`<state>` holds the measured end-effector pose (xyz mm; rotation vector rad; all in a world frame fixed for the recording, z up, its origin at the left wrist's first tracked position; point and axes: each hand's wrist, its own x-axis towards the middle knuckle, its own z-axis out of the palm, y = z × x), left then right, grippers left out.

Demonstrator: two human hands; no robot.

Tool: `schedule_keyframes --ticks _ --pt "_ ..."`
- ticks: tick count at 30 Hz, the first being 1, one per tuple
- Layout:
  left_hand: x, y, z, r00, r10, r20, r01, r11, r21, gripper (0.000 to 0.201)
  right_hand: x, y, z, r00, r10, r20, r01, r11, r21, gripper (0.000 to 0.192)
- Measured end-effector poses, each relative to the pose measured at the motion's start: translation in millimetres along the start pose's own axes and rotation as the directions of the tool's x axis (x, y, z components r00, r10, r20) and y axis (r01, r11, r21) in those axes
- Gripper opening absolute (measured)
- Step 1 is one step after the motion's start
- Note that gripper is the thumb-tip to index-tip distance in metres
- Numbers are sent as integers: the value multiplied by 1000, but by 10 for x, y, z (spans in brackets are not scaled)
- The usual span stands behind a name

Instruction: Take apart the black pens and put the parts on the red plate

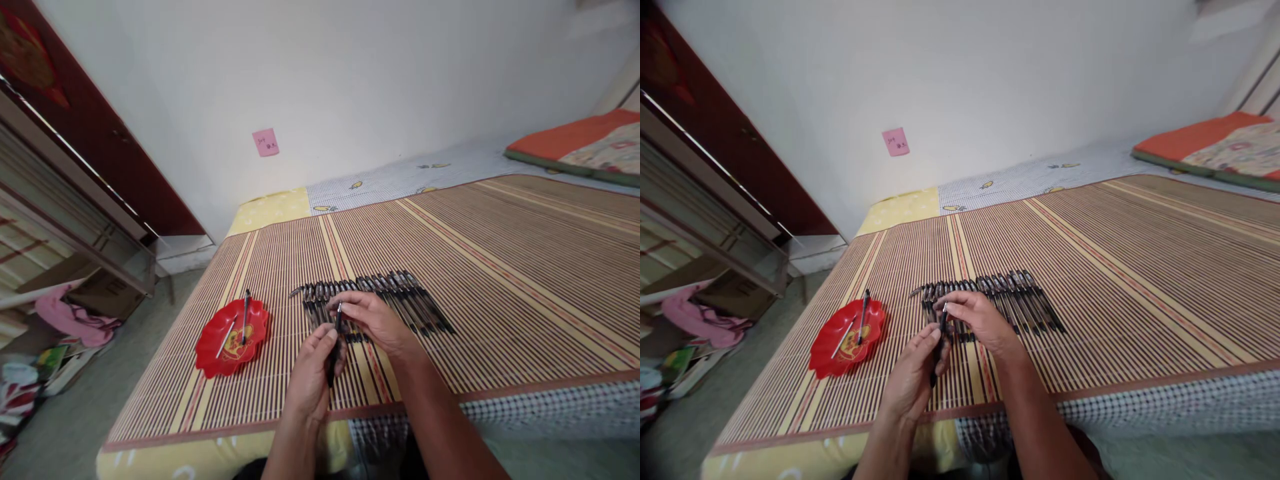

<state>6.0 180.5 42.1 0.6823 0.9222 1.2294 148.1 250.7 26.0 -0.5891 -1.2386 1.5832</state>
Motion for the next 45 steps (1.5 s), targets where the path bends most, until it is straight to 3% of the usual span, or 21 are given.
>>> schedule_keyframes --ticks 6,13,21,28,36,41,43,45 --pt "-1 -12 7 1000 -1 25 1 1000 15 37 20 26 -19 1000 -29 4 29 1000 0 13" --pt "4 -12 5 1000 -14 -2 14 1000 -1 38 16 20 -13 1000 8 22 -9 1000 17 26" --pt "5 -18 -6 1000 4 6 -4 1000 23 37 8 30 -37 999 -30 29 32 998 -46 16" --pt "22 -40 -17 999 31 8 -32 998 58 36 23 41 -39 999 -42 8 43 997 -62 18" --pt "28 -79 -46 991 130 -12 -123 963 239 35 33 -2 -23 999 -34 -16 32 990 -140 23" --pt "121 -27 -195 956 293 -12 -254 846 468 25 85 53 -53 996 41 -78 -47 996 -82 30" --pt "254 45 -317 917 398 -31 -295 726 622 22 105 78 -91 991 45 -122 -52 997 -57 35" --pt "445 137 -449 860 503 -86 -243 552 798 21 114 91 -133 981 41 -190 -51 997 -50 37"
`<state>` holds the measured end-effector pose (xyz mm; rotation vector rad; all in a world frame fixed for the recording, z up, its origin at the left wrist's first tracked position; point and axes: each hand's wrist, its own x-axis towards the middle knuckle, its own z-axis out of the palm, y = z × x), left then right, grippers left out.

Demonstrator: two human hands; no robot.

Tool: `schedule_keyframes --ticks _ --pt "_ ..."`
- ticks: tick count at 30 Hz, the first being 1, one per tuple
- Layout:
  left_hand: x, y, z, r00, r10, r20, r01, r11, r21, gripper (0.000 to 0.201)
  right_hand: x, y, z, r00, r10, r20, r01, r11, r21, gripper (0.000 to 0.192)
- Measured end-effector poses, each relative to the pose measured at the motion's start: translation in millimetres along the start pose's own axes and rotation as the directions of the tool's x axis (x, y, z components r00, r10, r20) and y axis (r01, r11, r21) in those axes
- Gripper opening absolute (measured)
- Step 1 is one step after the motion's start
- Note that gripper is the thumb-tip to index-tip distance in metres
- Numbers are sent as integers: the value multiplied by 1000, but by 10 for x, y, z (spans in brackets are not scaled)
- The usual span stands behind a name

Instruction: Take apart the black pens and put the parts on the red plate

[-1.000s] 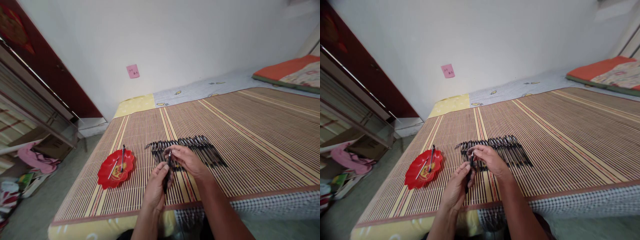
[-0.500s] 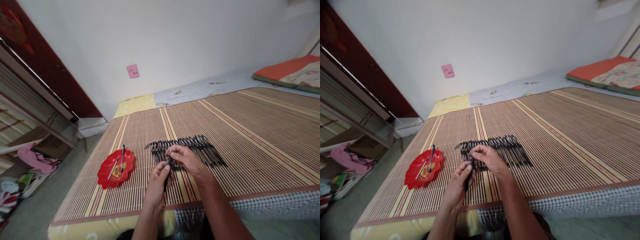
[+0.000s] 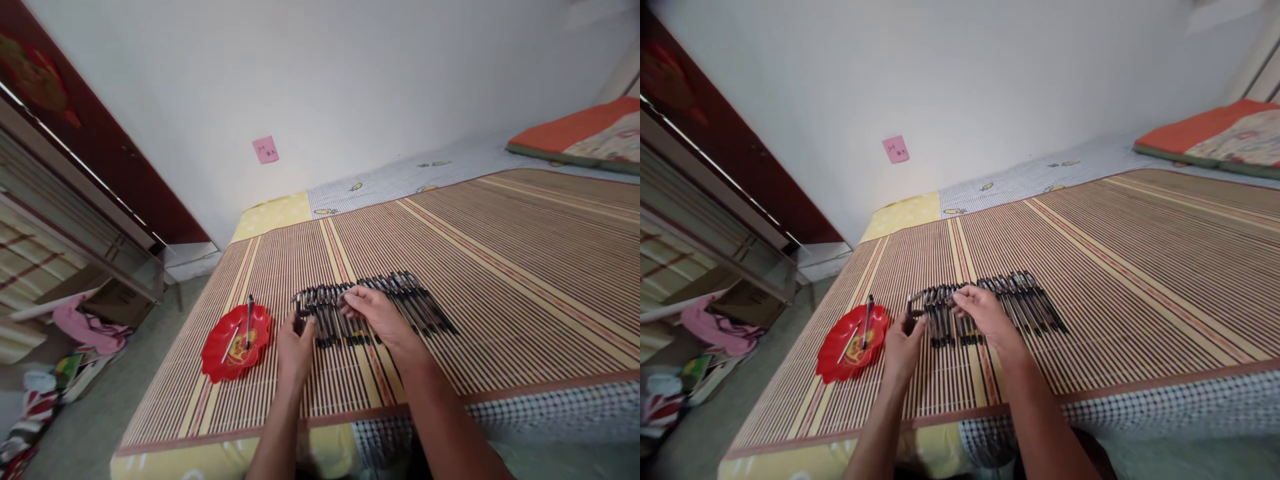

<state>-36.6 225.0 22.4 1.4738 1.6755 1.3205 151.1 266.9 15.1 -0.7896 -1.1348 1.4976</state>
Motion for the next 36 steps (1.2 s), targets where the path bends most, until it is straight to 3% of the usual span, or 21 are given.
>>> schedule_keyframes --ticks 2,5,12,18,23,27,28,30,32,36 --pt "244 -98 -29 995 2 -98 26 961 277 20 7 2 -37 998 7 -67 -6 1000 21 38" --pt "559 -217 -19 988 -2 -157 72 894 442 17 7 -7 -81 993 15 -116 -9 998 58 38" --pt "855 -375 88 989 -33 -141 111 796 595 15 10 -34 -172 988 -14 -152 25 997 69 38" --pt "892 -372 83 984 -60 -169 148 809 569 12 17 -49 -202 985 -24 -173 39 996 82 38" --pt "641 -247 -7 983 -107 -150 159 907 391 16 14 -49 -207 984 -8 -179 22 997 76 37" --pt "128 -21 -7 984 -173 33 168 979 118 34 7 -40 -153 991 -7 -131 9 1000 17 34" --pt "-11 49 10 966 -215 141 234 962 -141 37 5 -40 -127 994 -13 -108 14 1000 4 34" --pt "-246 182 57 921 -253 295 371 801 -471 44 -9 -47 -65 1000 -19 -20 19 1000 -12 35" --pt "-397 279 105 892 -273 361 444 679 -585 48 -34 -65 -10 995 -12 100 14 1000 -19 34" --pt "-472 337 169 878 -291 380 476 605 -638 47 -86 -103 31 971 9 239 7 998 -66 25"
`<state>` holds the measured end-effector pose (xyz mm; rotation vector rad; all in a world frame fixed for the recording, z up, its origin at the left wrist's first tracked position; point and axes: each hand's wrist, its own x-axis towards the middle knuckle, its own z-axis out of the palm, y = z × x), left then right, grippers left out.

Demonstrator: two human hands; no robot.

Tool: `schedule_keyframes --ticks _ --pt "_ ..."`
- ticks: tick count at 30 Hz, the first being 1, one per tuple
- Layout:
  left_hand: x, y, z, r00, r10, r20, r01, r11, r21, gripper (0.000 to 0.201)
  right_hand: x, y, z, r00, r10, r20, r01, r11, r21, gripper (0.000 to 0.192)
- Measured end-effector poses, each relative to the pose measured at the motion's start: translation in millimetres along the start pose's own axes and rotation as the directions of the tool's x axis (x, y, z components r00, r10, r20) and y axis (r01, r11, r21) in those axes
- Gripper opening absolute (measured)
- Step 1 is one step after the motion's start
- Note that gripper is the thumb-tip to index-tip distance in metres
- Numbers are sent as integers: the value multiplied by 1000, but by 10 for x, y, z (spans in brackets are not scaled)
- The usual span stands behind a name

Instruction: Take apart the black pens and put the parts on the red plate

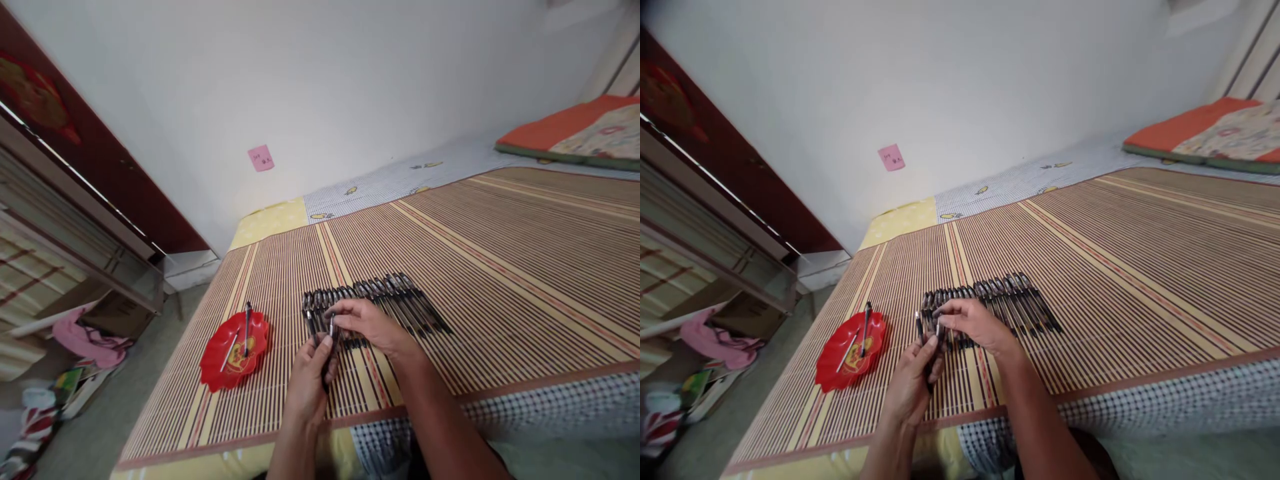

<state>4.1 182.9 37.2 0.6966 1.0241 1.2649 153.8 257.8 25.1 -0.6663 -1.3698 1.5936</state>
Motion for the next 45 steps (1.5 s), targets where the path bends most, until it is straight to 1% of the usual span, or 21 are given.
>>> schedule_keyframes --ticks 2,4,6,8,10,15,19,21,23,28,30,32,35,37,39,42,45 --pt "12 -11 2 1000 2 -1 -3 1000 -8 46 -9 -5 -6 1000 -1 18 2 999 -50 22" --pt "13 -23 -2 1000 15 -6 -15 1000 17 46 -9 -1 -15 1000 -11 26 12 998 -60 20" --pt "-3 -38 -7 999 32 -39 -29 996 79 47 -5 2 -16 1000 0 9 0 1000 -6 19" --pt "-25 -55 -17 994 51 -93 -35 986 162 50 -3 0 -8 999 29 -35 -26 997 66 20" --pt "-43 -76 -36 990 70 -125 -38 970 241 52 -6 -6 3 996 42 -75 -35 995 93 21" --pt "-56 -120 -67 988 118 -96 -80 940 333 44 -13 -7 8 997 49 -55 -49 999 10 19" --pt "-53 -129 -28 990 133 -49 -105 920 379 43 -13 -11 6 998 43 -50 -45 998 -45 19" --pt "-49 -130 -1 991 135 -17 -118 915 385 43 -15 -18 8 997 37 -62 -39 998 -47 20" --pt "-44 -132 21 991 133 2 -124 919 373 43 -17 -22 10 996 56 -72 -58 998 -30 20" --pt "-37 -130 37 989 148 2 -141 933 331 43 -3 2 -16 994 75 -77 -78 996 -36 21" --pt "-38 -126 39 989 147 1 -139 935 326 42 10 11 -37 991 61 -117 -65 998 -24 25" --pt "-42 -121 44 991 133 4 -127 937 326 43 22 10 -57 981 34 -192 -26 999 43 29" --pt "-50 -117 59 994 113 6 -109 945 310 44 33 -11 -71 956 -20 -294 82 976 202 30" --pt "-54 -118 66 994 108 11 -106 949 297 43 36 -33 -68 947 -41 -320 137 949 285 30" --pt "-54 -121 67 994 107 17 -107 949 295 42 35 -52 -60 944 -50 -326 160 933 323 30" --pt "-52 -125 63 994 103 22 -105 948 299 41 28 -62 -52 950 -49 -307 147 941 304 30" --pt "-57 -117 66 994 107 15 -107 949 298 40 21 -41 -61 960 -66 -272 127 968 215 28"
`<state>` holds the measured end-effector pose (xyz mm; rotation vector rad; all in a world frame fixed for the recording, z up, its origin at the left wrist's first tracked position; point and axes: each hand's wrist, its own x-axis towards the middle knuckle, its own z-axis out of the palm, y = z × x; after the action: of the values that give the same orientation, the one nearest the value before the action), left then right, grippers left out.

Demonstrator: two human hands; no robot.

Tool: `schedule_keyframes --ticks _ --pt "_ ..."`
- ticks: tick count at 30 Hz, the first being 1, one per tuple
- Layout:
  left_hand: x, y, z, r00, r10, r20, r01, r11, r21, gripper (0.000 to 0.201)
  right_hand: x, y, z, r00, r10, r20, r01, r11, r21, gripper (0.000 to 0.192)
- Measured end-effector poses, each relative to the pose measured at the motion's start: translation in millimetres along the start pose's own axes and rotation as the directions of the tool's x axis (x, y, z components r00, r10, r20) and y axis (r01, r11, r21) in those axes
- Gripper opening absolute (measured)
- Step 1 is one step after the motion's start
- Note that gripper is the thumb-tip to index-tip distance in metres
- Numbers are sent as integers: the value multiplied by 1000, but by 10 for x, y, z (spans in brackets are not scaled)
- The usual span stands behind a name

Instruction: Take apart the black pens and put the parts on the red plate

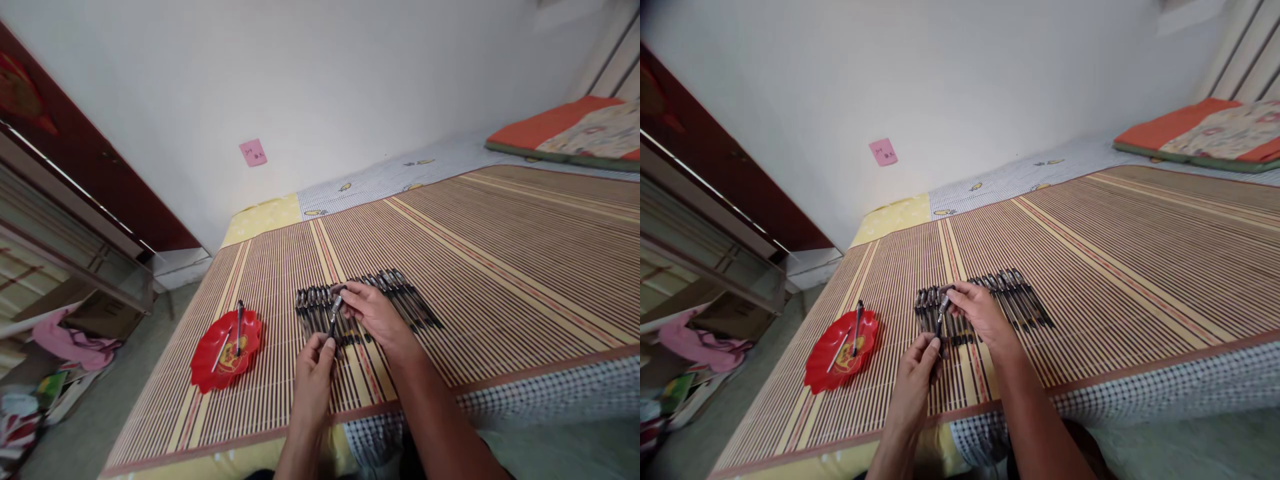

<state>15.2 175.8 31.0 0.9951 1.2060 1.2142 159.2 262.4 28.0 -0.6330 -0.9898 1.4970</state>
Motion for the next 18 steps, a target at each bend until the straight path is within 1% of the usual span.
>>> schedule_keyframes --ticks 3,7,13,16,18 --pt "-13 22 5 1000 -1 1 1 1000 -2 39 -3 32 -27 998 9 60 -3 995 -100 27" --pt "-26 29 1 1000 11 2 -11 1000 -15 36 -9 47 -41 991 38 131 -18 989 -148 27" --pt "-22 11 -9 999 36 -3 -36 999 -29 29 -35 -17 -14 985 65 159 -34 981 -190 30" --pt "-25 29 3 999 33 -2 -33 999 -23 29 -47 -41 -6 984 85 158 -49 975 -216 31" --pt "-29 42 15 1000 27 -2 -27 999 -30 30 -50 -44 0 980 94 178 -52 972 -227 31"
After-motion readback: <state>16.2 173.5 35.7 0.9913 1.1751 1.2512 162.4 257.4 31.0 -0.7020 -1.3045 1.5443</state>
